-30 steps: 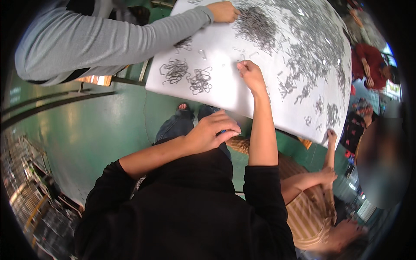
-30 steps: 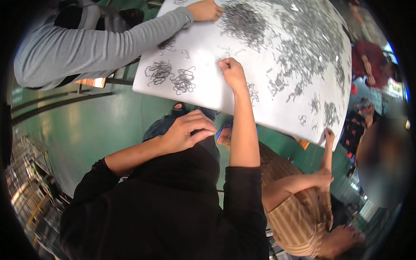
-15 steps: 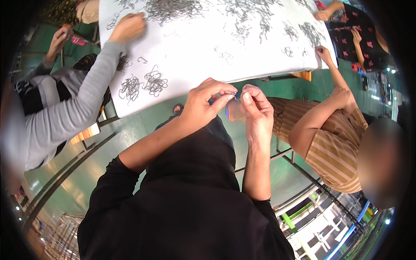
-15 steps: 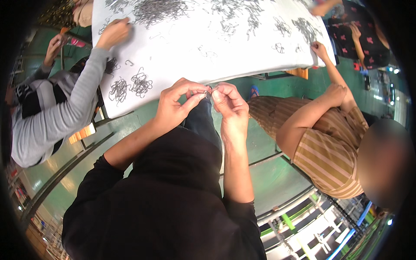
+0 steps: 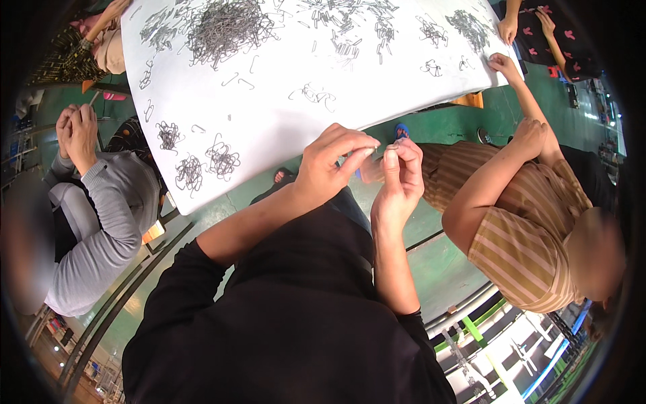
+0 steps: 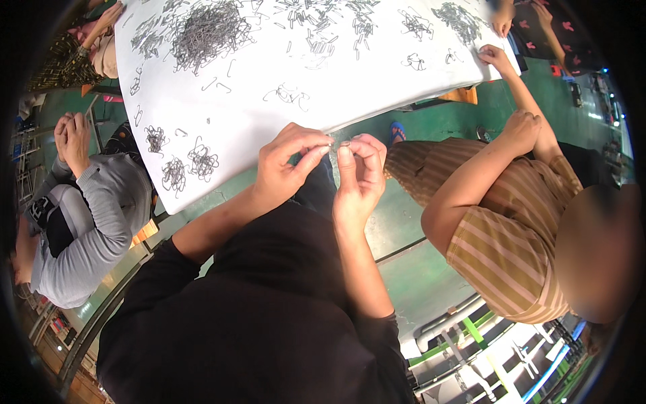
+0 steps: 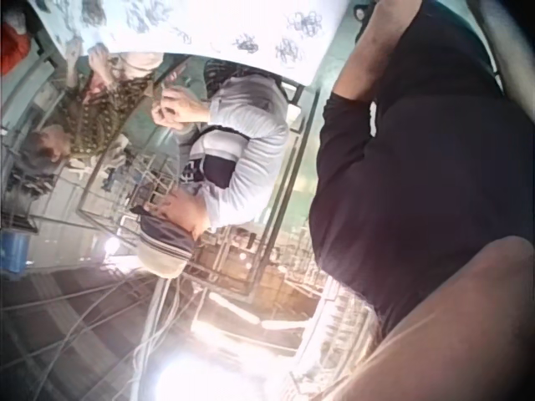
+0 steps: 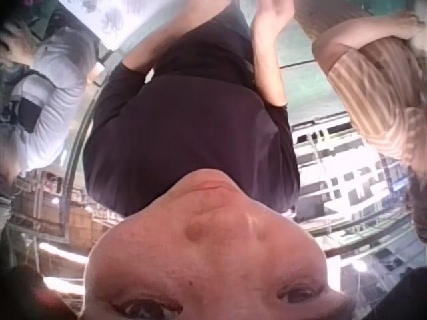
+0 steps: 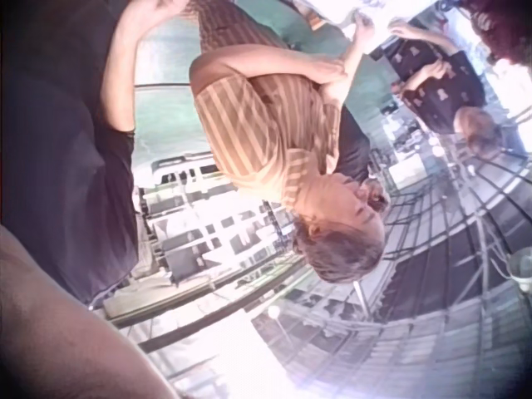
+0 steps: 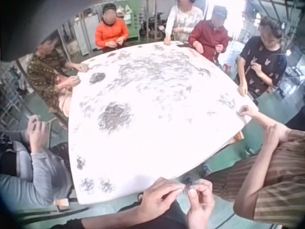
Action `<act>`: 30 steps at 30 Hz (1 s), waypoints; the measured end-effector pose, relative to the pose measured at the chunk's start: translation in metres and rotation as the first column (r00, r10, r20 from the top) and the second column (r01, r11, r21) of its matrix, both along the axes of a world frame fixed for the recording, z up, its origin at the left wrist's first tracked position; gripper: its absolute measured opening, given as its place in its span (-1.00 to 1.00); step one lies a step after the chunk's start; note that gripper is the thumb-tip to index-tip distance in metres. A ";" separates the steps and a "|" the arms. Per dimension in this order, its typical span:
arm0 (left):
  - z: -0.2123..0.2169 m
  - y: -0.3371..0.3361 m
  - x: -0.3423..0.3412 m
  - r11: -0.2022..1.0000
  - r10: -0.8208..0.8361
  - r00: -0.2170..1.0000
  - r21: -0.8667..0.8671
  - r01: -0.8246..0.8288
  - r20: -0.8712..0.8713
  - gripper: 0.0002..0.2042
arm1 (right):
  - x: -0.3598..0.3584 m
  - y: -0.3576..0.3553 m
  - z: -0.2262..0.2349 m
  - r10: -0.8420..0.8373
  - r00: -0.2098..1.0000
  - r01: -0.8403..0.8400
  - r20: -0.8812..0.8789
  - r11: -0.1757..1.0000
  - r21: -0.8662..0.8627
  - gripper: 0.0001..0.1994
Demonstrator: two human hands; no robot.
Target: The person picks up small metal wire pieces from a white table and links them together by hand to form a chain. They repeatedly pick, link, and place the wires, occasionally hanging the assembled chain on a nearby metal frame.
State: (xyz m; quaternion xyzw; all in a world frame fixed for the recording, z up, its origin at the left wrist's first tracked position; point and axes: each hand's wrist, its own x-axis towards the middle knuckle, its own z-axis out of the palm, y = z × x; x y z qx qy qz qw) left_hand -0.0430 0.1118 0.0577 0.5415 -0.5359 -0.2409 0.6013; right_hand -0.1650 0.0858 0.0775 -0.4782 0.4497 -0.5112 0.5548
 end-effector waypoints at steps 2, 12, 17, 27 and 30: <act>0.000 -0.007 -0.001 1.000 -0.015 0.999 -0.008 0.016 0.029 -0.82 | -0.002 -0.004 0.000 -0.033 0.999 0.034 0.032 0.999 -0.035 -0.94; -0.001 -0.030 -0.017 0.999 -0.022 0.997 0.029 0.024 -0.073 -0.74 | -0.019 -0.021 -0.001 -0.020 1.000 0.019 -0.006 0.999 -0.026 -0.93; 0.000 -0.034 -0.021 0.999 -0.047 0.995 0.024 0.049 -0.082 -0.71 | -0.017 -0.025 -0.005 -0.070 0.997 0.070 0.017 0.997 -0.021 -0.92; -0.043 -0.056 0.021 0.998 -0.022 0.992 0.069 0.014 0.120 -0.77 | -0.022 -0.019 -0.012 -0.043 0.999 0.046 0.018 0.986 -0.160 -0.92; -0.076 -0.102 0.068 0.945 0.081 0.925 0.268 -0.190 0.371 -0.84 | -0.025 -0.014 -0.012 -0.021 1.000 0.017 -0.021 0.984 -0.177 -0.92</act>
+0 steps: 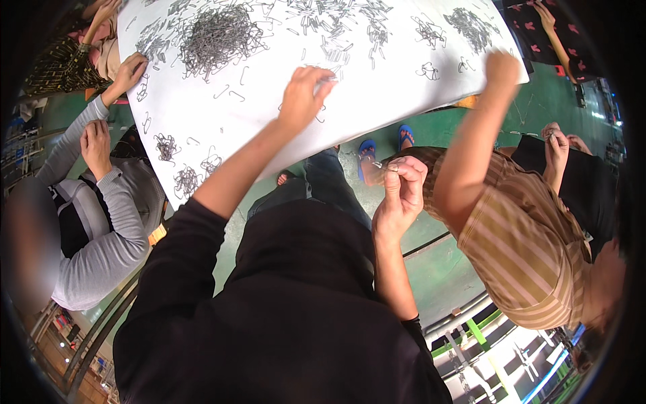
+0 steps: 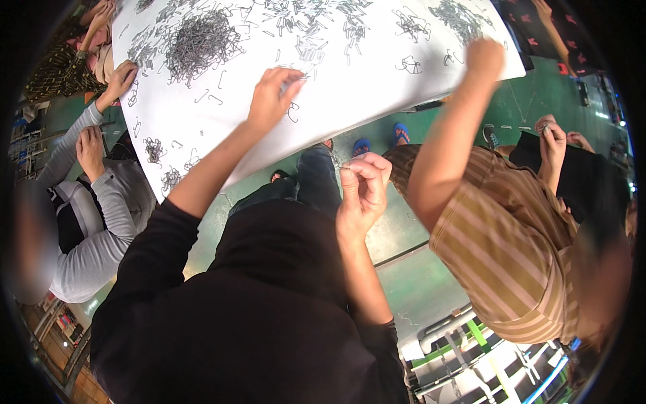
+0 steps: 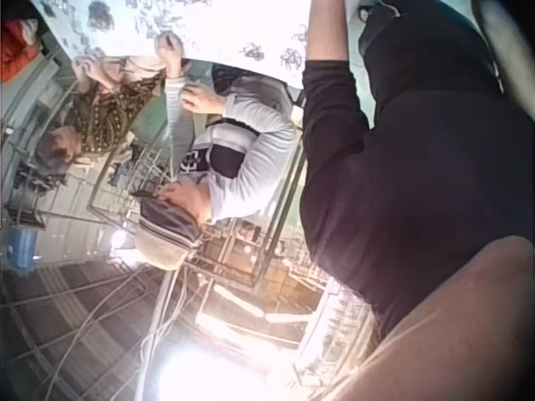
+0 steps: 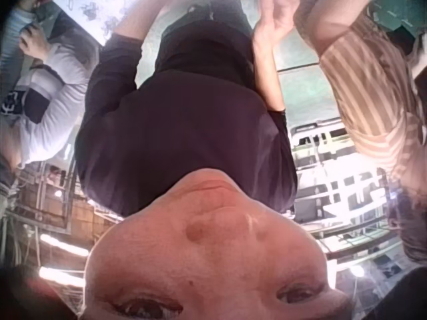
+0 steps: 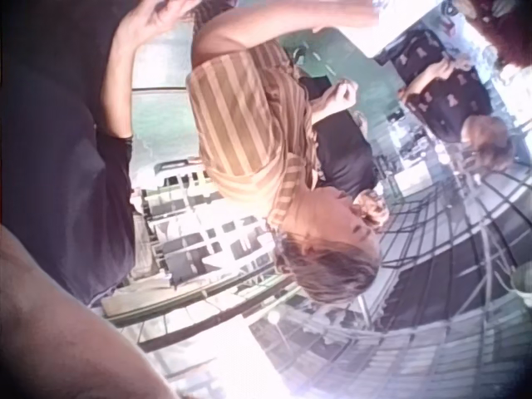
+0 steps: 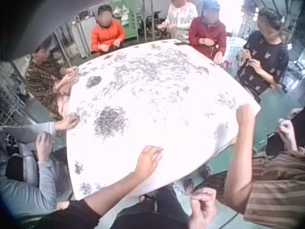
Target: The person picks up small metal wire pieces from a white table and links them together by hand to form a chain. They repeatedly pick, link, and place the wires, occasionally hanging the assembled chain on a nearby metal frame.
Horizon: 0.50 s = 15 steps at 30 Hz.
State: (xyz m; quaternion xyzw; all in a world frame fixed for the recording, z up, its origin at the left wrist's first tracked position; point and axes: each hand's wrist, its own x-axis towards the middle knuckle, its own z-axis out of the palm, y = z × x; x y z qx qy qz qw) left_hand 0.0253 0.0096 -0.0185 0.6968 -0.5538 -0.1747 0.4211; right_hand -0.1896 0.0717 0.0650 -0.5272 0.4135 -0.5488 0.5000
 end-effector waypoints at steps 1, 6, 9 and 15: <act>-0.009 -0.010 0.007 1.000 -0.008 0.997 0.022 0.006 0.082 -0.85 | -0.001 0.001 0.000 0.007 1.000 -0.007 -0.021 1.000 -0.011 -0.92; -0.027 -0.028 0.020 0.974 -0.146 0.934 0.214 0.078 0.325 -0.83 | 0.001 0.014 -0.001 0.041 0.999 -0.041 -0.036 0.999 -0.017 -0.90; -0.018 -0.018 0.014 0.962 -0.123 0.950 0.270 0.043 0.287 -0.81 | 0.007 0.025 -0.005 0.044 0.998 -0.043 -0.055 0.999 0.011 -0.91; 0.037 0.069 -0.009 0.953 -0.063 0.791 0.198 0.228 -0.609 -0.82 | 0.023 0.044 -0.021 0.075 0.989 -0.074 -0.125 0.997 0.012 -0.92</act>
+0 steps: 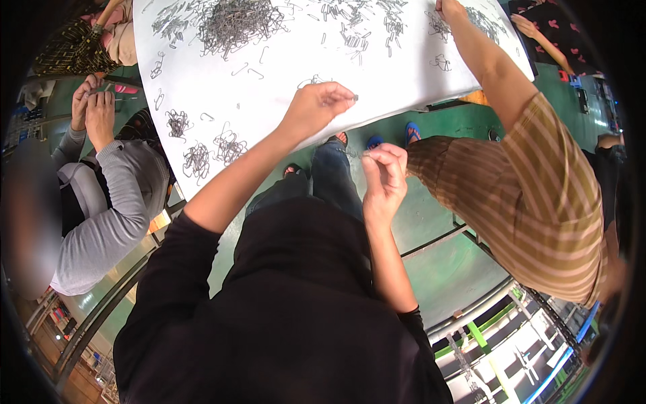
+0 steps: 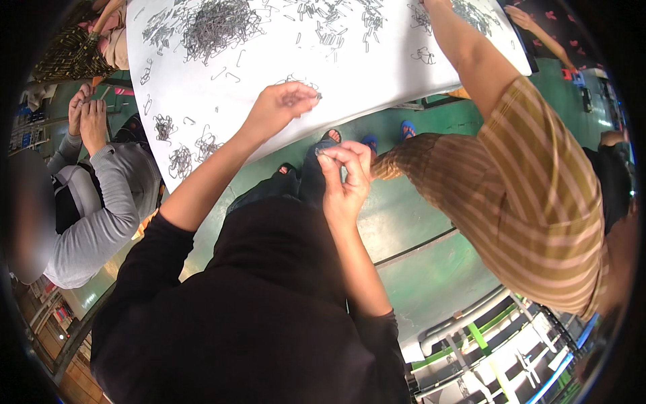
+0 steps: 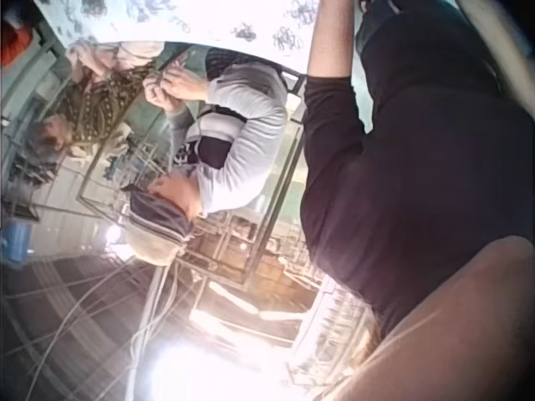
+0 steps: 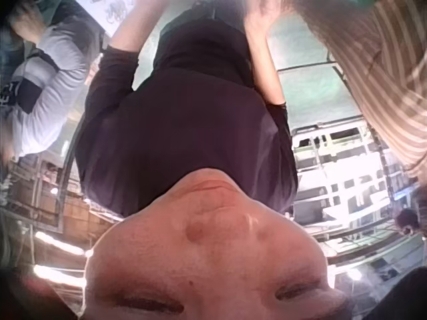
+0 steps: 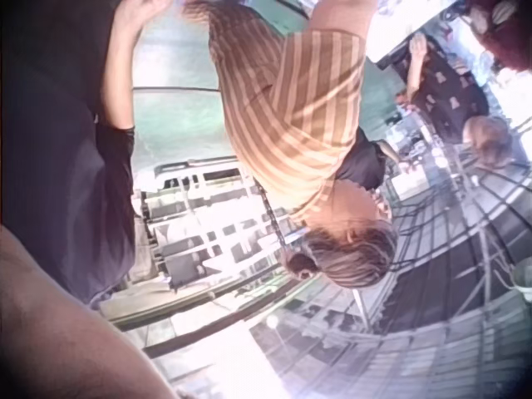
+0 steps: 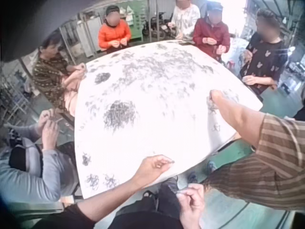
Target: The person picks up small metal wire pieces from a white table and links them together by hand to form a chain. They repeatedly pick, link, and place the wires, occasionally hanging the assembled chain on a nearby metal frame.
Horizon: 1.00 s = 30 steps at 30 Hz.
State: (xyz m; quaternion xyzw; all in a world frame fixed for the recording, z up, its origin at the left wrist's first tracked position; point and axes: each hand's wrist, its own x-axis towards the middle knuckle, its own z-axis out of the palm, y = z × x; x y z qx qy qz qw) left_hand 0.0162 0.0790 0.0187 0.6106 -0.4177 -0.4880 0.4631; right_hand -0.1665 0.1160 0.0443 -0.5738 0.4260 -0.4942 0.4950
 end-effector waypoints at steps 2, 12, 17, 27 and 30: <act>0.023 0.031 -0.006 0.999 0.031 0.994 0.044 -0.026 -0.105 -0.84 | 0.009 0.005 -0.005 0.029 1.000 -0.029 0.000 1.000 0.003 -0.92; 0.069 0.098 -0.011 0.988 0.149 0.989 -0.044 -0.148 0.017 -0.89 | 0.032 0.028 -0.009 0.106 0.990 -0.108 -0.090 0.994 -0.015 -0.92; 0.059 0.115 -0.007 0.941 0.241 0.960 -0.275 -0.196 0.142 -0.89 | 0.033 0.017 -0.011 0.226 0.966 -0.231 -0.123 0.972 -0.032 -0.91; 0.054 0.130 -0.018 0.902 0.397 0.876 -0.295 -0.316 0.273 -0.89 | 0.206 -0.106 -0.063 0.377 0.473 -0.568 -0.796 0.821 0.052 -0.85; 0.056 0.131 -0.023 0.900 0.412 0.863 -0.282 -0.333 0.294 -0.86 | 0.251 -0.099 -0.078 0.244 0.221 -0.645 -0.944 0.762 0.046 -0.83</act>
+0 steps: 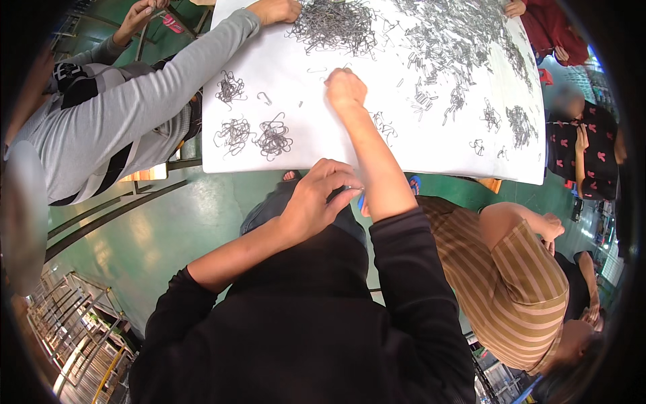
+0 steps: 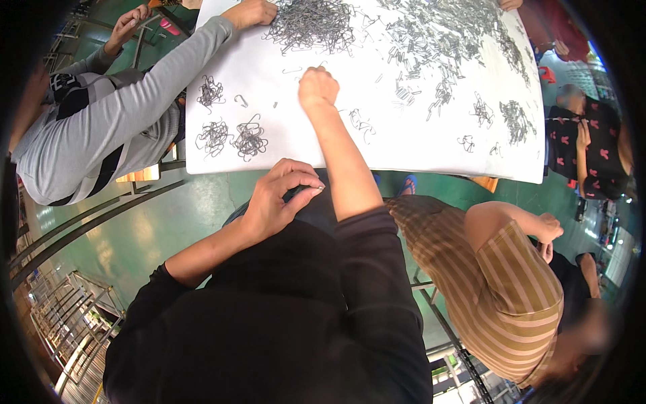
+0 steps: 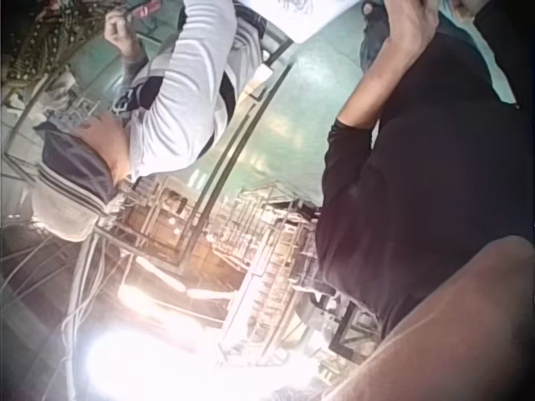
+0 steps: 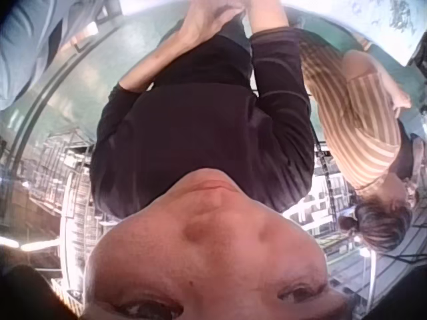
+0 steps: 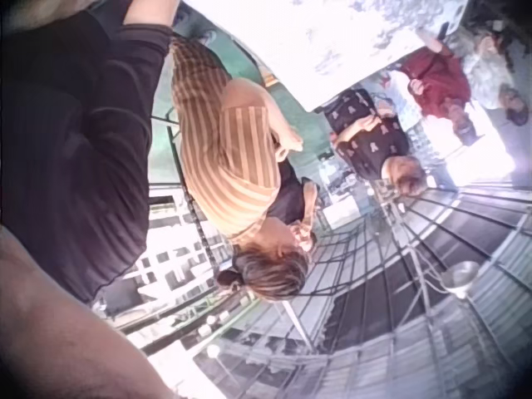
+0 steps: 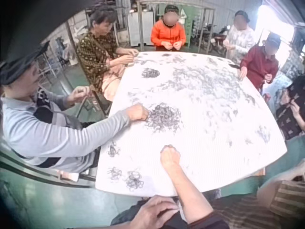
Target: The person picks up small metal wire pieces from a white table and links them together by hand to form a chain. They repeatedly pick, link, and place the wires, occasionally hanging the assembled chain on a nearby metal frame.
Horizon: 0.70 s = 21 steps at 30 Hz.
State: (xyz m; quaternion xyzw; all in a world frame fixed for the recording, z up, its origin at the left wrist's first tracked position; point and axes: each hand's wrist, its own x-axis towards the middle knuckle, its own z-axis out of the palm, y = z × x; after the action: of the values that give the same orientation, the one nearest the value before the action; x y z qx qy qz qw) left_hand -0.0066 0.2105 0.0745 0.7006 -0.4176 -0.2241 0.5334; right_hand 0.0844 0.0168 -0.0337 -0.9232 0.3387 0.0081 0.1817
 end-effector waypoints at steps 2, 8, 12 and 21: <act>0.001 0.000 -0.002 1.000 0.000 1.000 0.006 0.000 0.003 -0.86 | 0.002 0.002 -0.005 0.056 0.998 -0.057 -0.026 0.998 -0.036 -0.83; -0.002 0.000 -0.003 1.000 -0.009 1.000 -0.017 0.009 0.006 -0.89 | -0.086 -0.004 0.023 -0.175 0.934 0.027 0.312 0.905 0.425 -0.88; -0.004 -0.002 0.000 0.998 -0.050 0.999 -0.034 0.050 0.010 -0.90 | -0.164 0.024 0.082 -0.552 0.744 0.081 0.377 0.634 0.769 -0.90; -0.001 -0.016 -0.002 0.991 -0.116 0.993 -0.063 0.117 0.014 -0.90 | -0.226 0.100 0.134 -0.872 0.328 -0.069 0.362 0.360 0.930 -0.92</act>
State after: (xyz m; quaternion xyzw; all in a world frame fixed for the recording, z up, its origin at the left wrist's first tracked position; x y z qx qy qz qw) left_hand -0.0086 0.1944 0.0738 0.6588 -0.4674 -0.2376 0.5395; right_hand -0.1413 0.1169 0.1000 -0.4244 0.4110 -0.3437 0.7299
